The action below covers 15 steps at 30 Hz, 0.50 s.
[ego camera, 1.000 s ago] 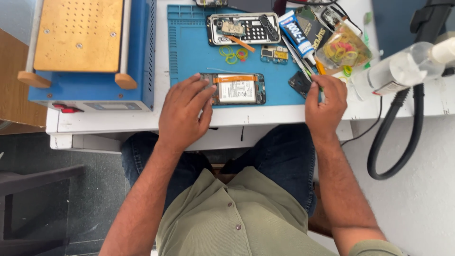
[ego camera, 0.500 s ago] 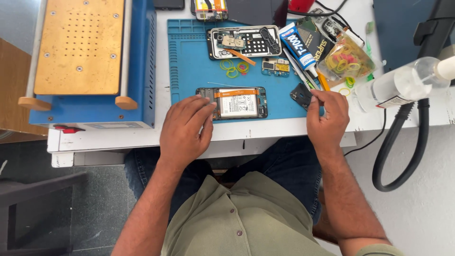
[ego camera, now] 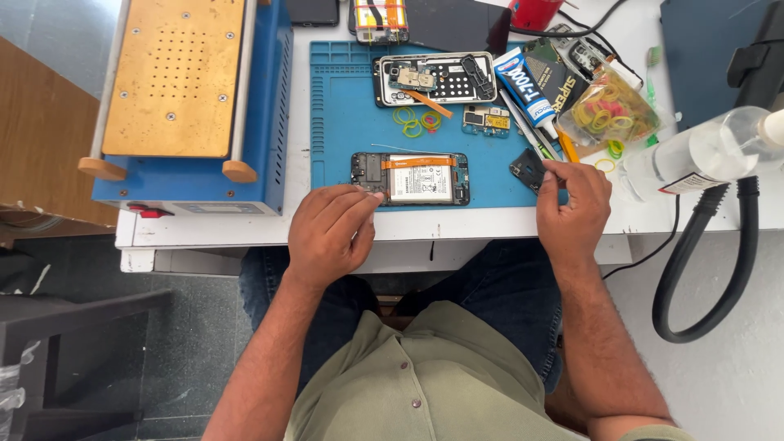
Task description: The person handles a disassembled smartphone, using a metal spudger to pry and lift internal components. They remove the battery and ribbon cables, then place the phone on the workbench and continue to manipulate the internal parts.
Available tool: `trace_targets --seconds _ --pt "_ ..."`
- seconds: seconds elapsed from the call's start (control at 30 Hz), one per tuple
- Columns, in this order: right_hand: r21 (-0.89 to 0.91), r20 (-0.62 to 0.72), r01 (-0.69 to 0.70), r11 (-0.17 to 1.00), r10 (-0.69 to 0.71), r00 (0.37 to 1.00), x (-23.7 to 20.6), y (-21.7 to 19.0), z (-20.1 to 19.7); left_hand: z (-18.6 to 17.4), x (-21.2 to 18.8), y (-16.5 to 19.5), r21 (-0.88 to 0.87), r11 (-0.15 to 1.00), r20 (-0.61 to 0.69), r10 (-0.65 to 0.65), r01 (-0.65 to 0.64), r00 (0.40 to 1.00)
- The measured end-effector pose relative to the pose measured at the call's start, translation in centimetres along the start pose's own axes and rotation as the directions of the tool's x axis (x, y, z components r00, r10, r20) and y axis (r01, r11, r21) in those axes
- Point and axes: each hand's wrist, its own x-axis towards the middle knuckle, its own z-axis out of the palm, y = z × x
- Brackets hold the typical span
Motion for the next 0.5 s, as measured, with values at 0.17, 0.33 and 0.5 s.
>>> trace_targets --seconds 0.17,0.33,0.5 --pt "0.024 -0.007 -0.018 1.000 0.018 1.000 0.09 -0.37 -0.18 0.08 0.25 -0.08 0.002 1.000 -0.014 0.009 -0.009 1.000" --pt "0.029 -0.011 -0.036 0.999 0.036 0.999 0.00 -0.62 -0.19 0.06 0.06 0.09 0.003 1.000 -0.014 -0.011 0.011 1.000" --pt "0.061 -0.011 -0.048 0.997 0.049 0.999 0.06 -0.70 -0.10 -0.22 0.42 0.11 -0.040 0.996 0.040 -0.074 0.075 0.996"
